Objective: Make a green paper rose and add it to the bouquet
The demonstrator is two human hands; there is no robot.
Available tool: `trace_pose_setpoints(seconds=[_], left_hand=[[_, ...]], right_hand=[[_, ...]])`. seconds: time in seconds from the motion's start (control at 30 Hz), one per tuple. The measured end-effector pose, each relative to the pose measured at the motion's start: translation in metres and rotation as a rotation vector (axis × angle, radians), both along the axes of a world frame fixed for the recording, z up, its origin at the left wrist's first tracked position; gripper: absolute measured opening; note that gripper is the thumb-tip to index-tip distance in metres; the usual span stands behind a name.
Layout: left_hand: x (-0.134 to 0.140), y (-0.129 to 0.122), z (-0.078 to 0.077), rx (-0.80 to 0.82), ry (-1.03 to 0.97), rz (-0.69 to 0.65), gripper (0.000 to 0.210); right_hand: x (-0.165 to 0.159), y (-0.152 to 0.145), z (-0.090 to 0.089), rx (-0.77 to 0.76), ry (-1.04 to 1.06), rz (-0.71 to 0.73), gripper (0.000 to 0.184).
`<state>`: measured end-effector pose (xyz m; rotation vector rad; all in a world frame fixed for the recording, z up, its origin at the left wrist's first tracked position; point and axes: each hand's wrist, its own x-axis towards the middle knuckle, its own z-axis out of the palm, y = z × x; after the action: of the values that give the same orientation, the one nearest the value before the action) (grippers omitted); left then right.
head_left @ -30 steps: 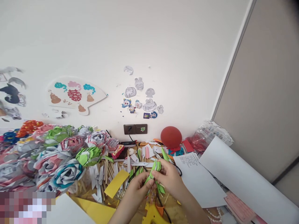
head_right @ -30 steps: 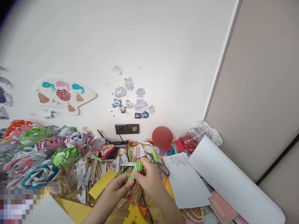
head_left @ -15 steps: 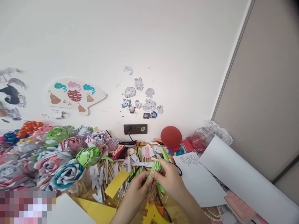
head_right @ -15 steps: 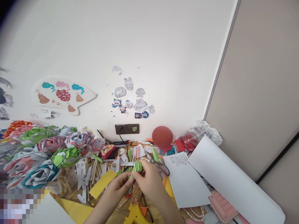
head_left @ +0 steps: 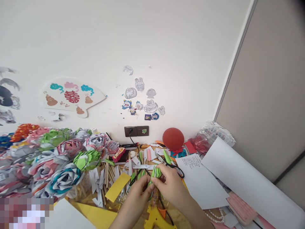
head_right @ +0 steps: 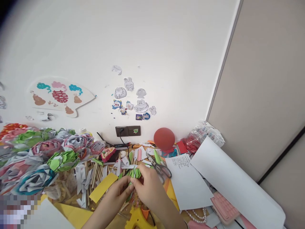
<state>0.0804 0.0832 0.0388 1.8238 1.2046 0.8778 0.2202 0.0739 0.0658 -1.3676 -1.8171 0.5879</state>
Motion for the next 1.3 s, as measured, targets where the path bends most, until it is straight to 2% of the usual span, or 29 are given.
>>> trace_pose_setpoints(seconds=[0.3, 0.53, 0.67, 0.9, 1.03, 1.17, 1.3], left_hand=[[0.001, -0.002, -0.002, -0.019, -0.041, -0.062, 0.030], [-0.001, 0.001, 0.001, 0.004, 0.078, -0.010, 0.024], [-0.003, -0.003, 0.005, 0.040, 0.091, -0.051, 0.022], [-0.006, -0.008, 0.010, -0.004, -0.015, -0.170, 0.028], [-0.005, -0.013, 0.017, -0.121, -0.166, -0.228, 0.031], [-0.002, -0.014, 0.017, -0.216, -0.308, -0.245, 0.034], [0.000, -0.011, 0.012, -0.252, -0.310, -0.200, 0.039]], right_hand=[[0.005, -0.004, 0.004, 0.032, -0.054, 0.019, 0.020], [0.001, -0.003, -0.001, 0.005, -0.090, 0.008, 0.019], [0.000, -0.005, 0.002, -0.001, -0.065, 0.040, 0.019], [0.007, -0.007, 0.007, -0.001, 0.036, 0.119, 0.017], [0.011, -0.004, 0.006, -0.023, 0.179, 0.218, 0.016], [0.013, -0.002, 0.003, -0.023, 0.229, 0.226, 0.016], [0.013, -0.002, 0.006, -0.019, 0.201, 0.205, 0.019]])
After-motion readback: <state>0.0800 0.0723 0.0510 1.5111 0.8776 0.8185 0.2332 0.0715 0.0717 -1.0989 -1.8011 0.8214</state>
